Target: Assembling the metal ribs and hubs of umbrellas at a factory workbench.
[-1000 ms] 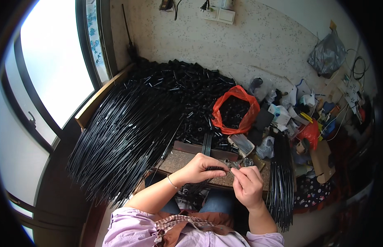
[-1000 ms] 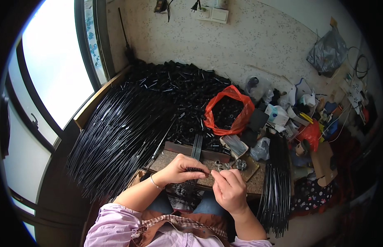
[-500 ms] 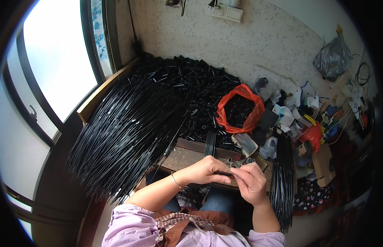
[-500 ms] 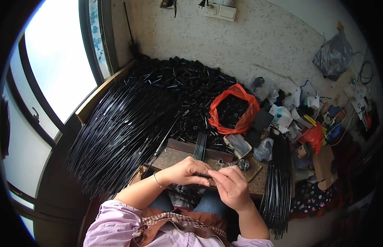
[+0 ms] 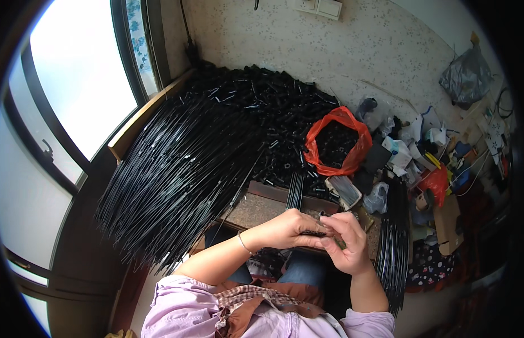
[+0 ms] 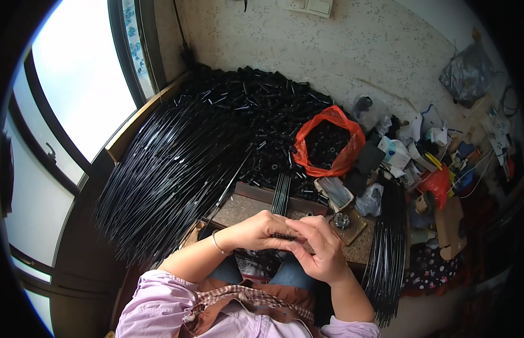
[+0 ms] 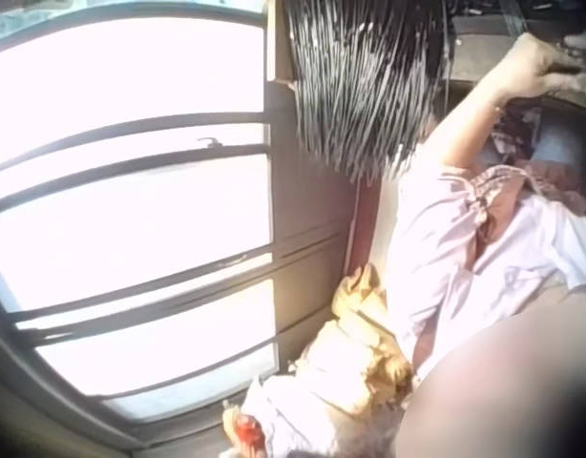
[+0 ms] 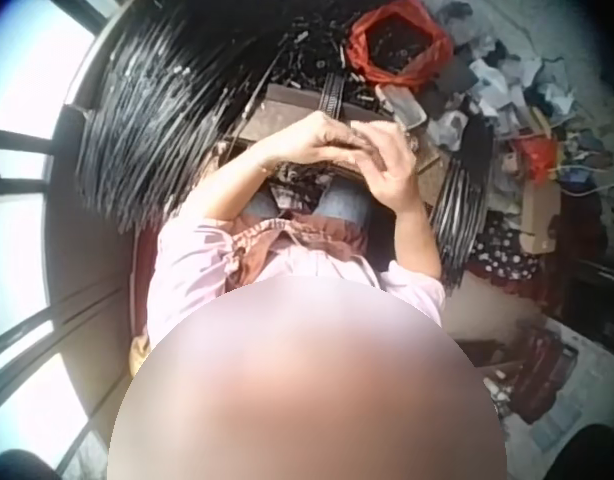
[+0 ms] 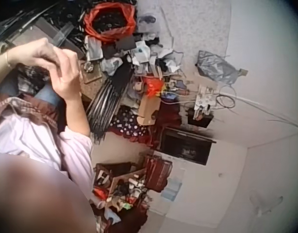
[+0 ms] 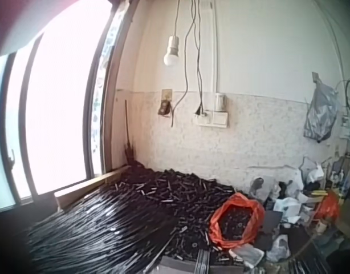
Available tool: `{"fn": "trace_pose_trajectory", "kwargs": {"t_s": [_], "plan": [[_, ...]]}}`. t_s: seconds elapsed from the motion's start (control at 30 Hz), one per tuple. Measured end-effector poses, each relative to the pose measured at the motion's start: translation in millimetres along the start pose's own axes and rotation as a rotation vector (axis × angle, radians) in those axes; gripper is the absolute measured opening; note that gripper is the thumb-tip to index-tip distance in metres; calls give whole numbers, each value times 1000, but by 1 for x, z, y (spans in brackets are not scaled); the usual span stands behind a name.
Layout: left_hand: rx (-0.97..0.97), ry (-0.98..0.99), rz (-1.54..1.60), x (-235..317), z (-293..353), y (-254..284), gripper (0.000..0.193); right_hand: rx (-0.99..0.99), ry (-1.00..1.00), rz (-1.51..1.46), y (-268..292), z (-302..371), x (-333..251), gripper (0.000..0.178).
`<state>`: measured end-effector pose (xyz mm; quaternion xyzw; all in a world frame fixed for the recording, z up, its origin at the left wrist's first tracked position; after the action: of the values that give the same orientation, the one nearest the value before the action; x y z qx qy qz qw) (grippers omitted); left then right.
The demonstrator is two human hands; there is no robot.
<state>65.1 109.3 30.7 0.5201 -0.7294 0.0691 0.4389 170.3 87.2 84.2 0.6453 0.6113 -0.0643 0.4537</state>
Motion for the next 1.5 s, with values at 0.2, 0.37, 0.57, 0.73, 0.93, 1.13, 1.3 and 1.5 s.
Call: {"fn": "trace_pose_trajectory", "kwargs": {"t_s": [0.2,0.37,0.57,0.73,0.93,1.13,1.3,1.5], "plan": [[-111,409,-486,-67,49,-28,45,-82,274,270,-9,-4,-17,27],[-216,477,-1013,-100,77,-38,99,-295,47,100,-21,10,-27,25],[-228,413,-1140,-113,79,-32,98,-345,72,33,-27,-1,-17,32],[-394,365,-982,-105,79,-35,80,-772,137,-541,-63,31,-31,22],[-415,353,-918,-80,104,-41,74,150,-391,315,17,-23,198,10],[-389,330,-985,-82,113,-42,61,-17,-274,752,27,7,267,8],[-449,397,-924,-80,109,-37,67,-3,-158,849,26,-6,246,4],[-482,460,-820,-82,104,-33,81,-86,-109,395,-36,-18,220,11]]}}
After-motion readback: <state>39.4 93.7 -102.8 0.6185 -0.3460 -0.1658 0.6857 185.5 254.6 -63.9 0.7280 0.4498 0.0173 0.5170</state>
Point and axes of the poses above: each hand's wrist, its own z-axis away from the middle knuckle, its own y-axis out of the back of the hand, x = y × z, the point moved 7 cm from there along -z, towards the middle knuckle
